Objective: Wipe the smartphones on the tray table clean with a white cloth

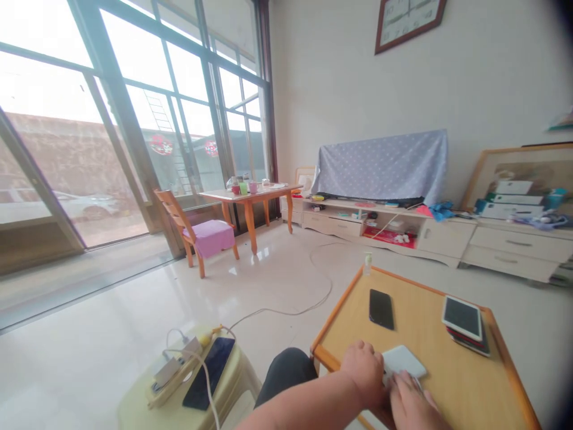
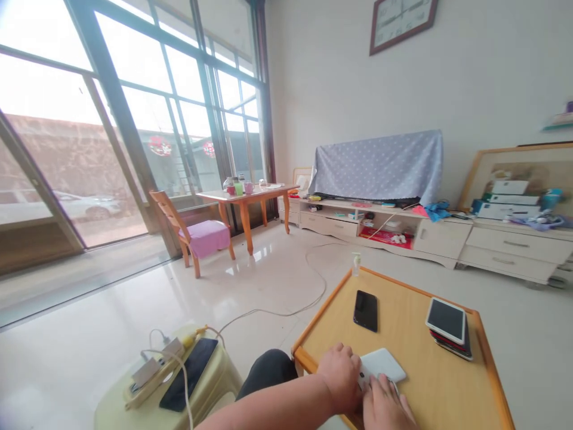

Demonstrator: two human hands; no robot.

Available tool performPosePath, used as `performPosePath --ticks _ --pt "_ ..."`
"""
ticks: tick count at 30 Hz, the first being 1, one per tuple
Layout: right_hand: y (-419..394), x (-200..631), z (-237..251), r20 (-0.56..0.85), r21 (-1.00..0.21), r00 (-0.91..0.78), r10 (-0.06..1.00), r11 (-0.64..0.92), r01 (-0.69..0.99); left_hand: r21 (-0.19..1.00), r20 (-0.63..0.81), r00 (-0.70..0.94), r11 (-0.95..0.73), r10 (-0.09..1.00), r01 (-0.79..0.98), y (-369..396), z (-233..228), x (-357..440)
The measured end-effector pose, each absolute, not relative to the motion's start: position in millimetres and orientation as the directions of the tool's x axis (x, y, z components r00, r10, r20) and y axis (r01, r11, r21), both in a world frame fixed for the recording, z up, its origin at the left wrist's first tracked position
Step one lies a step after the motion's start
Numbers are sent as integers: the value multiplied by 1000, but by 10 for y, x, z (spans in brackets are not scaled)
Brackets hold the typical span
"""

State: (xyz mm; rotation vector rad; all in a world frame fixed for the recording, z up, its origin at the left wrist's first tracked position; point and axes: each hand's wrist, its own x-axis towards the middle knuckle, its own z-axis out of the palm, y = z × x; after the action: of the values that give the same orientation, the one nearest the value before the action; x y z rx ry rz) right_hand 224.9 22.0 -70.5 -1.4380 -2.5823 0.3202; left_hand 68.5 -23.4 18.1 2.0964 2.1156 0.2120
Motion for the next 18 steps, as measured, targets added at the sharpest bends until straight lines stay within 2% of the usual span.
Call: performPosePath --ticks 7,13,18 --pt "404 2452 -527 60 -239 -410 910 412 879 209 -83 -24 41 996 977 -171 287 730" --pt "310 2517 -326 95 -310 -494 864 498 810 284 -55 -3 18 999 959 -145 300 750" --pt "461 2660 -198 118 -346 -546 830 549 760 409 3 -38 34 999 912 -83 413 735"
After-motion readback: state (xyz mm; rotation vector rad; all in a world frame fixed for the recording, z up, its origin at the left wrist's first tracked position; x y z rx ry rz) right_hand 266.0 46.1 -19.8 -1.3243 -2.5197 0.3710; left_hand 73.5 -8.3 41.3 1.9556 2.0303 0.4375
